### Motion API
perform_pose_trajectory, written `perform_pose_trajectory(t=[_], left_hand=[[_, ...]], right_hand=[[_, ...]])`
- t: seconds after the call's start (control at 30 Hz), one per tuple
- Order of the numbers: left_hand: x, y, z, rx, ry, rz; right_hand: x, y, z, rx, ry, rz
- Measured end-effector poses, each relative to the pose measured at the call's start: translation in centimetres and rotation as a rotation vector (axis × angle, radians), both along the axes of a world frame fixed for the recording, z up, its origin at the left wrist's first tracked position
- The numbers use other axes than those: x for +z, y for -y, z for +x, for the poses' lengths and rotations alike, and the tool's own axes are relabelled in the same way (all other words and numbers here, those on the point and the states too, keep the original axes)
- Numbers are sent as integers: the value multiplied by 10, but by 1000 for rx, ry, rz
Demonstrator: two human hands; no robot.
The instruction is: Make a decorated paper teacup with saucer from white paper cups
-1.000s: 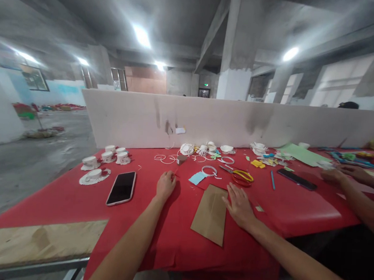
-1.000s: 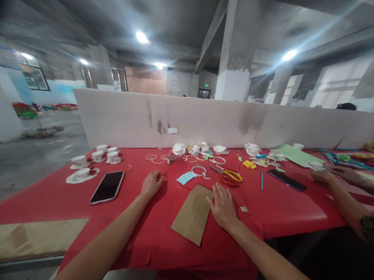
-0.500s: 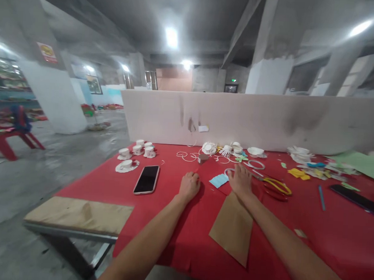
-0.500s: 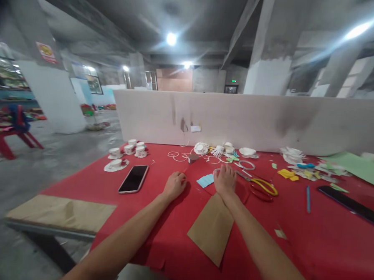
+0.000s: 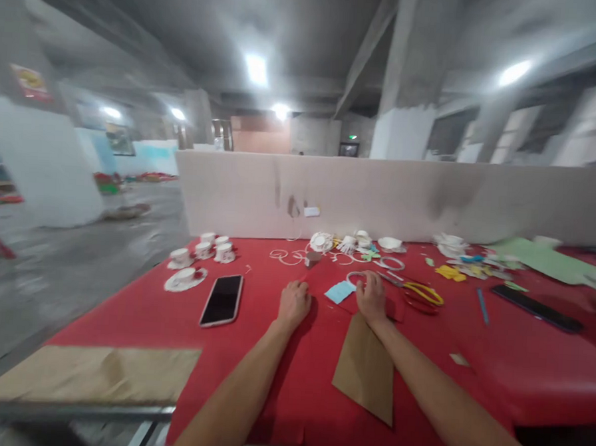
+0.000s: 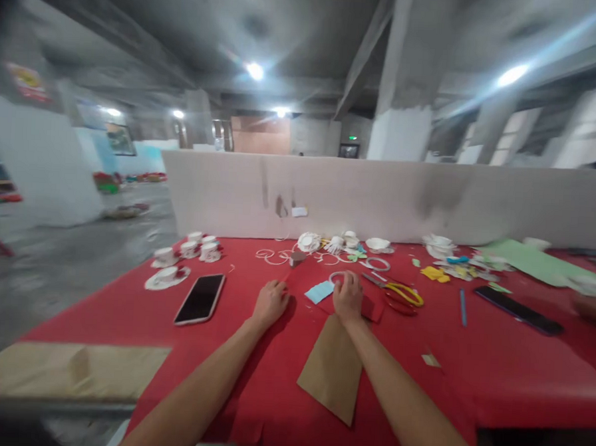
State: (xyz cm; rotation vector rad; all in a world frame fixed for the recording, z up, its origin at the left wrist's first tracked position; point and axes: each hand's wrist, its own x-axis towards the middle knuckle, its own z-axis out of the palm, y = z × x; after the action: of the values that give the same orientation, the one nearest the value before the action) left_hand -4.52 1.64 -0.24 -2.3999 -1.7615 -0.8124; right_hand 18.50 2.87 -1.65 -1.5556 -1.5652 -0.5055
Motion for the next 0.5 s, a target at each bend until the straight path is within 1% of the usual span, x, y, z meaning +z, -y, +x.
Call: perform_pose_trajectory(t=[0.1, 0.2, 0.27, 0.3, 0.37, 0.43, 0.5], left_hand=[[-3, -10, -1, -24, -12, 32], [-7, -16, 1, -58, -33, 57], [-8, -16, 4, -80, -58, 55], [-8, -15, 6, -88, -72, 52], [-7, -12, 8, -100, -93, 45], [-5, -8, 8, -101, -93, 38], [-3, -5, 8, -101, -67, 26]], right_hand=[[9, -4, 38, -105, 43, -53], [22, -1, 77, -268, 50, -141], [30, 3, 92, -338, 41, -201], [34, 4, 94, -345, 47, -220], [41, 5, 85, -315, 74, -230], [45, 3, 63, -247, 108, -212], [46, 1, 32, -147, 137, -186]])
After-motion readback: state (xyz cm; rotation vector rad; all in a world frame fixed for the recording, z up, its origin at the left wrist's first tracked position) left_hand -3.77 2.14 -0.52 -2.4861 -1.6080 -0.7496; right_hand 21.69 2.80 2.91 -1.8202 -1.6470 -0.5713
